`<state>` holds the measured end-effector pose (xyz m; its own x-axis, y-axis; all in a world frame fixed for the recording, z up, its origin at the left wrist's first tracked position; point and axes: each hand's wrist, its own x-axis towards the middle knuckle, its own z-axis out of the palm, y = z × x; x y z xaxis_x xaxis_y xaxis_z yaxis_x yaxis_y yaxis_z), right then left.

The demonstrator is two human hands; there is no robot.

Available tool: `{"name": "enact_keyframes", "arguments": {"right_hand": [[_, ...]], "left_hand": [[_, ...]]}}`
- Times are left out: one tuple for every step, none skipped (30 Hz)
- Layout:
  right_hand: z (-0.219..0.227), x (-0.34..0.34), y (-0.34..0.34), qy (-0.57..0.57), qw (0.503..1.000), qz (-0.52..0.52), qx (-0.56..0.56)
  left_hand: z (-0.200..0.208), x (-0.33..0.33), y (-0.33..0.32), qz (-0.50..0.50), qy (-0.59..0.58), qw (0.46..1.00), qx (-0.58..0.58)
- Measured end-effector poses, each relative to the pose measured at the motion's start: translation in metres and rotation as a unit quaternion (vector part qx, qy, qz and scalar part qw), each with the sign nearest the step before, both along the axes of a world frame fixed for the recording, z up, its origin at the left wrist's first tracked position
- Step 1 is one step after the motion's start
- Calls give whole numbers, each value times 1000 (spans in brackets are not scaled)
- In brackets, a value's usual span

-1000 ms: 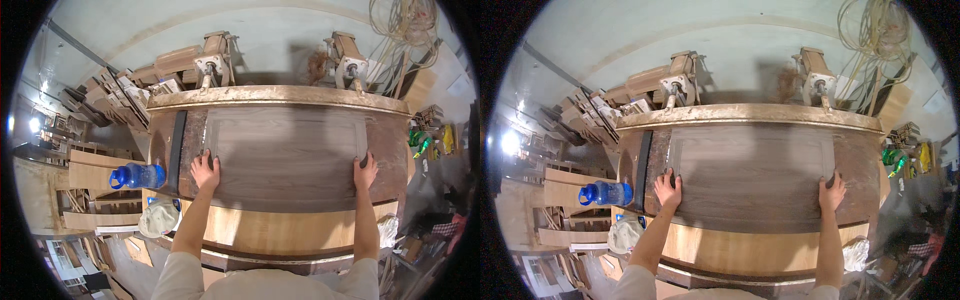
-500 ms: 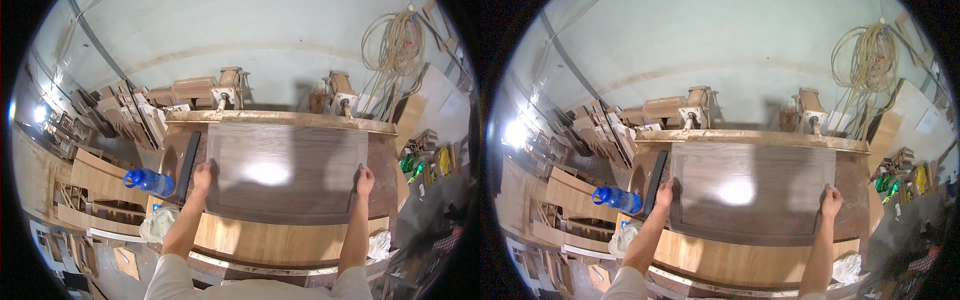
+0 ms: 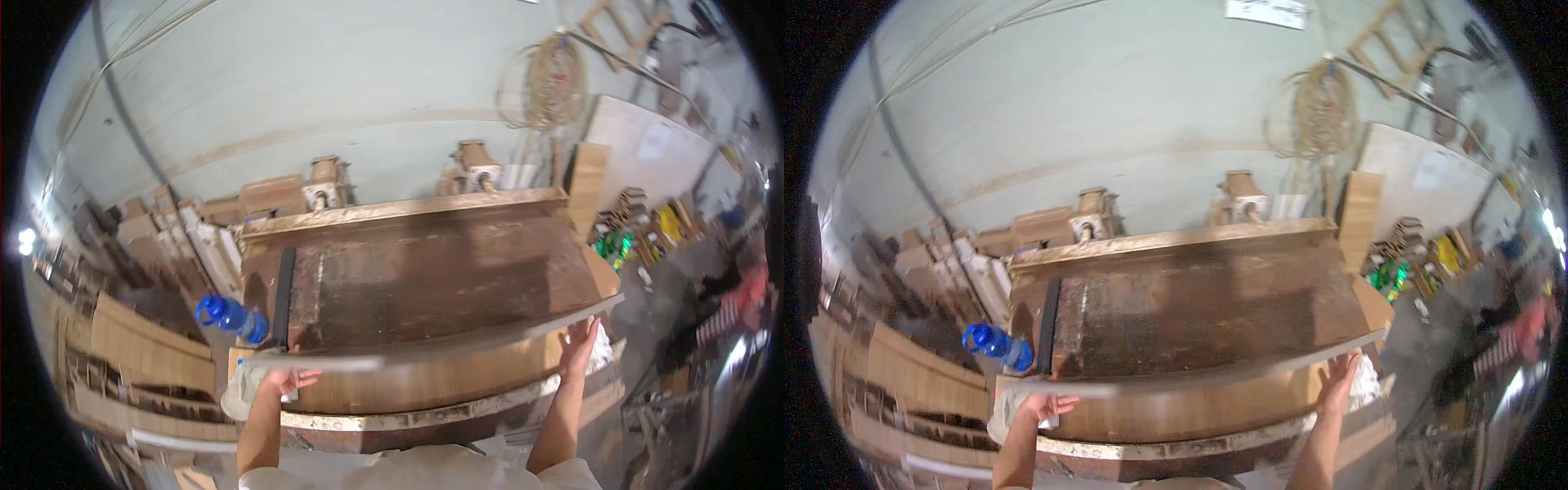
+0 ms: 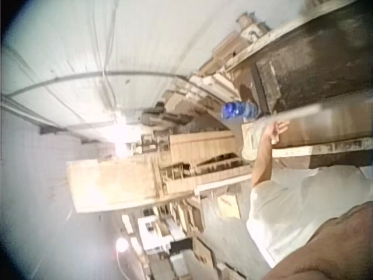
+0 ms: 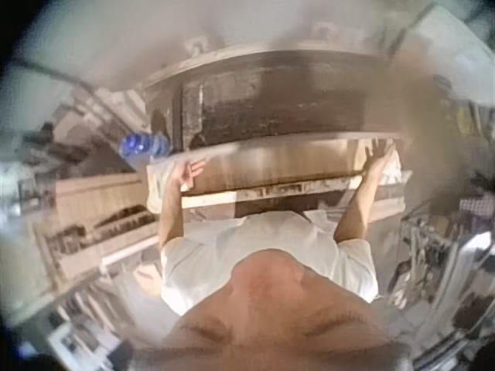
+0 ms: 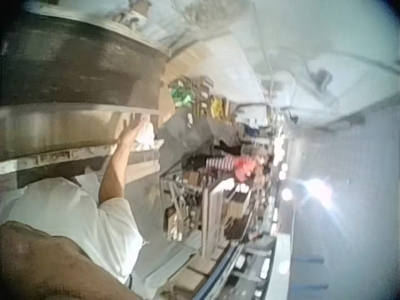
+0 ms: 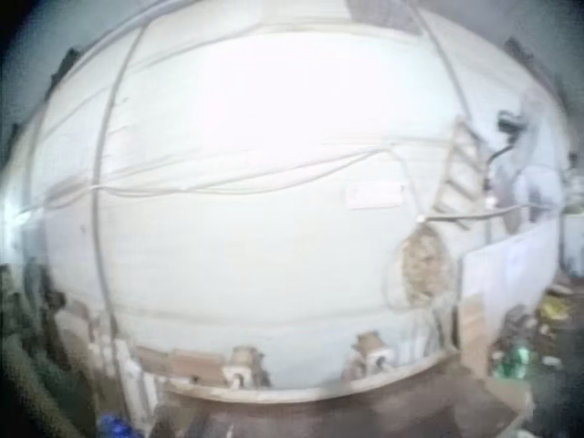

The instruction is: The person repeatedly picks up a wooden cabinet panel from a workbench, wipes its surface and edges with a white cloth by hand, and stacks it on top of other finished panels on the floor.

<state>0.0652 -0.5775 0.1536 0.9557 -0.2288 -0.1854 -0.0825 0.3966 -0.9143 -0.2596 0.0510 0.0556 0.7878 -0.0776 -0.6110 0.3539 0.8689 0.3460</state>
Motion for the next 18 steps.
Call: {"name": "enact_keyframes", "arguments": {"right_hand": [[15,-22,8,8,998,25,65],[20,-48,-15,-17,989,-27,145],[17,-74,-32,-39,970,-49,233],[-3,-95,-46,-43,968,-77,236],[-38,-110,-56,-40,955,-90,279],[-65,-136,-70,-43,940,-118,316],[-74,-165,-72,-47,936,-153,314],[-79,-188,-71,-72,931,-152,323],[-82,-216,-73,-97,926,-153,330],[-87,-250,-81,-100,921,-192,324],[-92,-283,-87,-94,912,-210,338],[-94,-312,-93,-92,903,-228,353],[-85,-342,-91,-95,895,-259,351],[-65,-374,-92,-61,890,-327,312],[-53,-401,-89,-26,879,-383,284],[-59,-436,-96,-51,859,-370,349],[-54,-465,-93,-63,844,-403,348],[-43,-494,-88,-49,822,-439,359]], "left_hand": [[-36,-36,27,-48,-53,987,-142],[9,34,-20,-71,8,997,25],[88,67,-77,-91,98,969,206],[88,53,-75,-144,122,927,325],[33,28,-44,-137,166,920,328],[5,17,-36,-139,154,930,304],[-10,13,-31,-139,147,938,280],[-12,21,-34,-177,142,932,284],[-9,25,-42,-163,102,938,288],[-5,28,-50,-147,65,944,289],[-4,29,-59,-179,67,938,291],[0,38,-72,-143,62,941,301],[7,49,-87,-107,57,942,312],[39,59,-135,-75,58,915,393],[35,63,-136,-103,46,910,399],[21,71,-136,-116,-19,935,334],[13,81,-146,-133,-77,953,261],[21,90,-174,-160,-70,952,251]]}}
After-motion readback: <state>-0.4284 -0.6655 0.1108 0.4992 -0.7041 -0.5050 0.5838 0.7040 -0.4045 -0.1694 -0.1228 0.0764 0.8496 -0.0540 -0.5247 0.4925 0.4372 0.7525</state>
